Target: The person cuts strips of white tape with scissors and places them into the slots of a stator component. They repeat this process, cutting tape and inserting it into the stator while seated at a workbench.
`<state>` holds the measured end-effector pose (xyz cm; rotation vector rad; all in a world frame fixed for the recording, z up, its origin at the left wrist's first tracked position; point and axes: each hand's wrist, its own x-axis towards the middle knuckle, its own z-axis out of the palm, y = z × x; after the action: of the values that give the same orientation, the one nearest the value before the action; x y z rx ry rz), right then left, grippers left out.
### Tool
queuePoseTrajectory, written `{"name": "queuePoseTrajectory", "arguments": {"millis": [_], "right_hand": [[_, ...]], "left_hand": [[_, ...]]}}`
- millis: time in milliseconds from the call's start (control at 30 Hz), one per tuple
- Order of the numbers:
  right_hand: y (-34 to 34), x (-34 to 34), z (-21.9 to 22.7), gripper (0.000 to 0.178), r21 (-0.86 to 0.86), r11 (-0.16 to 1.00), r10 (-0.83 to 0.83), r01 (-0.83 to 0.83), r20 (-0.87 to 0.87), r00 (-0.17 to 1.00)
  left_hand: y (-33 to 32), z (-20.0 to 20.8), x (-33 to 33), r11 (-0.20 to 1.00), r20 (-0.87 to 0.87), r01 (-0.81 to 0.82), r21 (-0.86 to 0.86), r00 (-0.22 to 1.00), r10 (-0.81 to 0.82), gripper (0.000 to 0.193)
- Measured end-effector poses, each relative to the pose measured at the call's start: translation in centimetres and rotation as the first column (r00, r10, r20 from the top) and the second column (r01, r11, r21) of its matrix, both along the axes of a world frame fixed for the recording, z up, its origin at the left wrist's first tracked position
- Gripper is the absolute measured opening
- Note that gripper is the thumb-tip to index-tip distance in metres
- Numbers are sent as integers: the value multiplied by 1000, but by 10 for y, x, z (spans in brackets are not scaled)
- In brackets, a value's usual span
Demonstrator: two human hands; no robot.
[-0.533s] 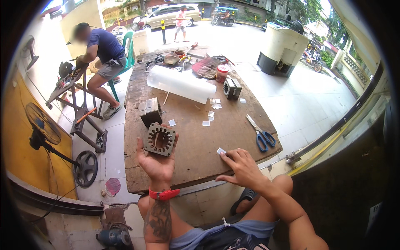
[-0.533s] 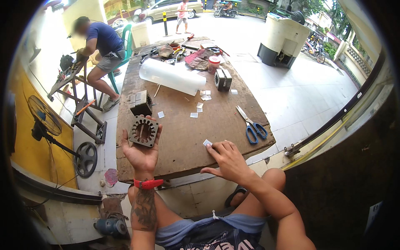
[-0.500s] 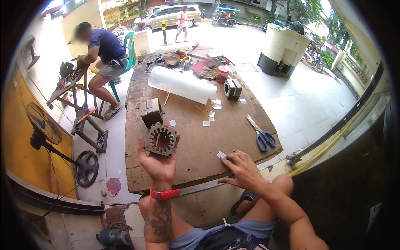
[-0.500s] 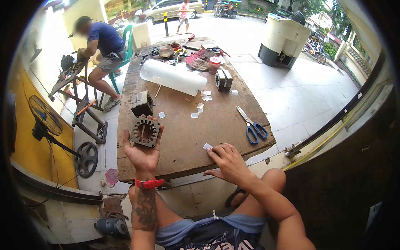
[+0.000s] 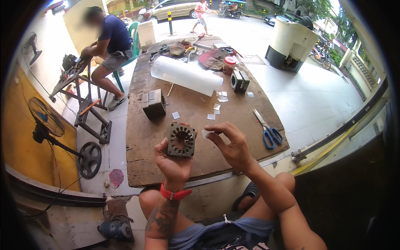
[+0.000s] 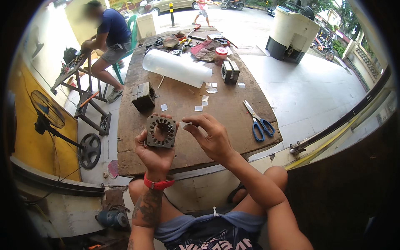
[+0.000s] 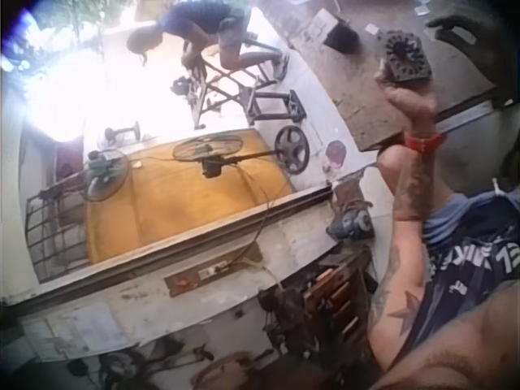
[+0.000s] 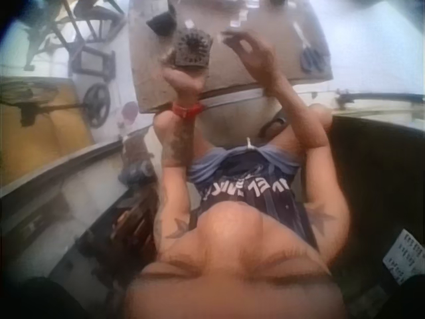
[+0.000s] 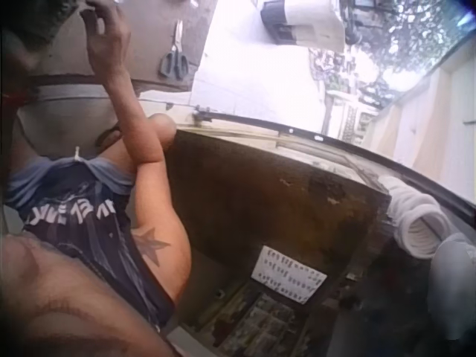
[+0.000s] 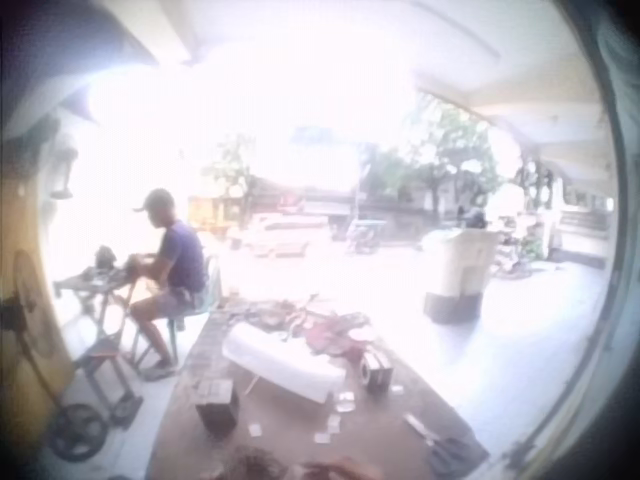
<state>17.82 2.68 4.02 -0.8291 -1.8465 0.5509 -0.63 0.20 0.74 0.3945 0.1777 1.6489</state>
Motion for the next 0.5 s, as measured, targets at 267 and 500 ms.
{"name": "queuePoseTrajectory", "arguments": {"millis": [267,500], "right_hand": [[3,-3,-16,31,279,960,-66,16,174,983],[-9,-8,-18,33,343,939,-81,-11,252,964]], "left_hand": [[-8,0,13,991,-109,-66,-116,993,53,54],[-10,4,23,990,-208,-141,-15,969,135,56]]}}
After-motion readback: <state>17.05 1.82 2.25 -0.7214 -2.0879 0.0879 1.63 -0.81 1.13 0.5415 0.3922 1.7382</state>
